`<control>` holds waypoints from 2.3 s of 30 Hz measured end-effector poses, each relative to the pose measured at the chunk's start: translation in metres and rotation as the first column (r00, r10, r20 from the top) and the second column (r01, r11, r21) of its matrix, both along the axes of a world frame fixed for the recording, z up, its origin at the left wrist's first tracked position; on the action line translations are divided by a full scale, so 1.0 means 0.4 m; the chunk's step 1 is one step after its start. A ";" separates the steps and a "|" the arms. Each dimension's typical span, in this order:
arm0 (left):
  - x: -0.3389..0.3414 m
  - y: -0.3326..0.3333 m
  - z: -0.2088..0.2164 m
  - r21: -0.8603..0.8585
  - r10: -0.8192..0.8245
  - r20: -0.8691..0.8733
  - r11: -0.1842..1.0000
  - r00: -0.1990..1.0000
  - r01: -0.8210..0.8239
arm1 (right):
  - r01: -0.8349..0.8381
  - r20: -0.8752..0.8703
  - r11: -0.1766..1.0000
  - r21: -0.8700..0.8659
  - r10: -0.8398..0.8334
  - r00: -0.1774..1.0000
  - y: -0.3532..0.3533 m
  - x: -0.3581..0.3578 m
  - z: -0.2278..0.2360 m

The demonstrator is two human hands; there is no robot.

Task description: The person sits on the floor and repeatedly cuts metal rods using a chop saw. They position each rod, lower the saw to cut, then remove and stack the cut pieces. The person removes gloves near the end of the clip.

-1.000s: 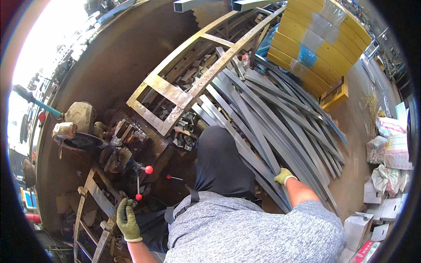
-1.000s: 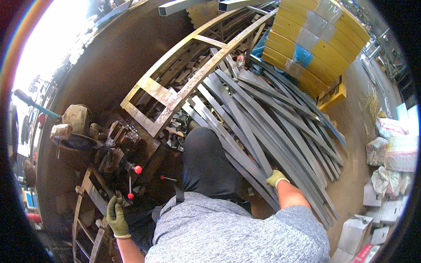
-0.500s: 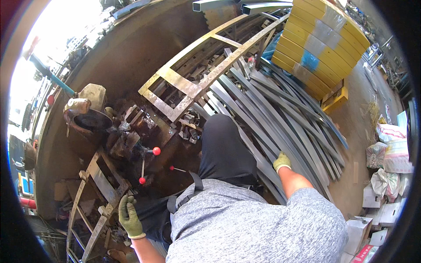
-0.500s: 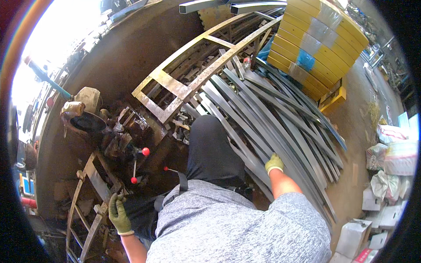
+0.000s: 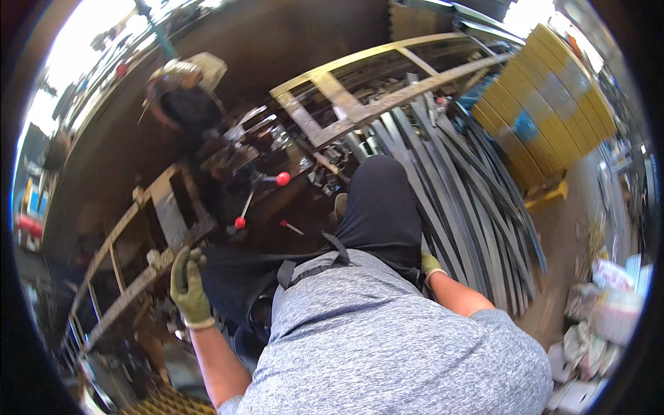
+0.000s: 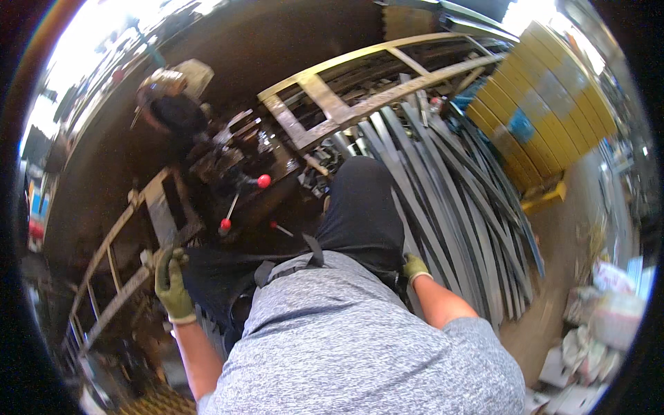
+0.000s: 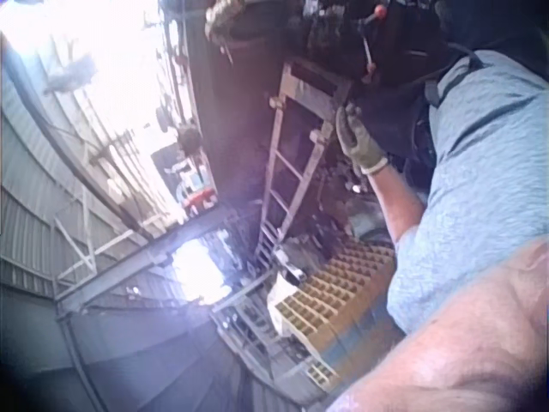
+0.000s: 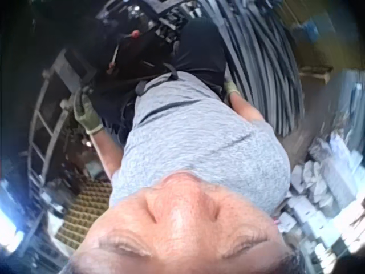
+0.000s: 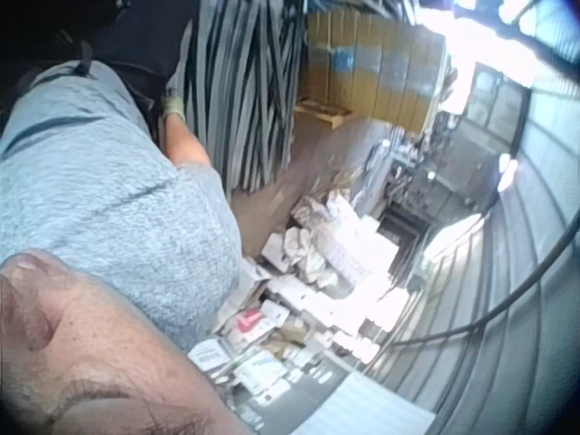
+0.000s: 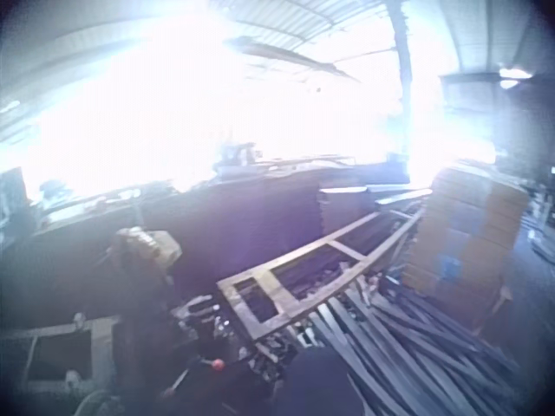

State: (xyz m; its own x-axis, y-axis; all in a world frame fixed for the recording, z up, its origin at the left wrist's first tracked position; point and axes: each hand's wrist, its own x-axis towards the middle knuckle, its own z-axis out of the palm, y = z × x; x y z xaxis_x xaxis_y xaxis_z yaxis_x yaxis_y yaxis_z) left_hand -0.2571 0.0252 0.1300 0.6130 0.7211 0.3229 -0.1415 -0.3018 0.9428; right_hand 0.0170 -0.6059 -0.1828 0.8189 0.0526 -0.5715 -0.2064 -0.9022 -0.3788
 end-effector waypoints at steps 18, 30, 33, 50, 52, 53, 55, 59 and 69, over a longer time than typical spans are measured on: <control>0.426 0.182 0.079 -0.447 -0.512 -0.314 0.823 0.799 0.352 | -0.497 -0.519 0.866 -0.055 0.400 0.755 0.327 0.444 -0.059; 0.931 0.200 0.343 -0.208 -0.781 -0.431 0.573 0.451 0.793 | -0.639 -0.504 0.754 -0.152 0.497 0.706 0.602 0.789 0.361; 0.917 0.202 0.442 -0.253 -0.704 -0.545 0.655 0.455 0.712 | -0.530 -0.559 0.833 -0.159 0.366 0.744 0.569 0.759 0.564; 1.036 0.013 1.044 -0.362 -0.606 -0.792 0.557 0.068 0.748 | 0.164 -0.380 0.950 -0.265 -0.260 0.888 -0.088 0.105 1.293; 1.066 0.022 1.034 -0.333 -0.667 -0.742 0.463 0.075 0.821 | 0.456 -0.161 0.866 -0.205 -0.489 0.857 -0.119 0.028 1.341; 1.077 0.026 1.029 -0.363 -0.694 -0.719 0.430 0.046 0.827 | 0.669 -0.130 0.735 -0.110 -0.678 0.723 -0.115 -0.021 1.364; 1.100 0.040 1.037 -0.302 -0.734 -0.679 0.317 0.031 0.899 | 0.770 -0.075 0.637 -0.039 -0.770 0.634 -0.082 -0.125 1.409; 1.132 0.053 1.102 -0.323 -0.734 -0.678 0.240 -0.047 0.915 | 0.594 -0.157 0.775 -0.216 -0.628 0.762 0.093 -0.377 1.474; 1.131 -0.032 1.184 -0.266 -0.744 -0.645 0.009 -0.171 0.964 | 0.488 -0.612 0.847 -0.211 -0.504 0.610 0.500 -0.786 1.623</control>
State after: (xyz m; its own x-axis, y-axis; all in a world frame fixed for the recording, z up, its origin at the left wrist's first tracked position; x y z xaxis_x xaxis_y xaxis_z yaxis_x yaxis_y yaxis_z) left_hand 0.1954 0.0123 0.6037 0.6559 -0.6656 -0.3561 -0.0748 -0.5268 0.8467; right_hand -0.2974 -0.4057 0.4664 0.1688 -0.2708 -0.9477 -0.8026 -0.5960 0.0273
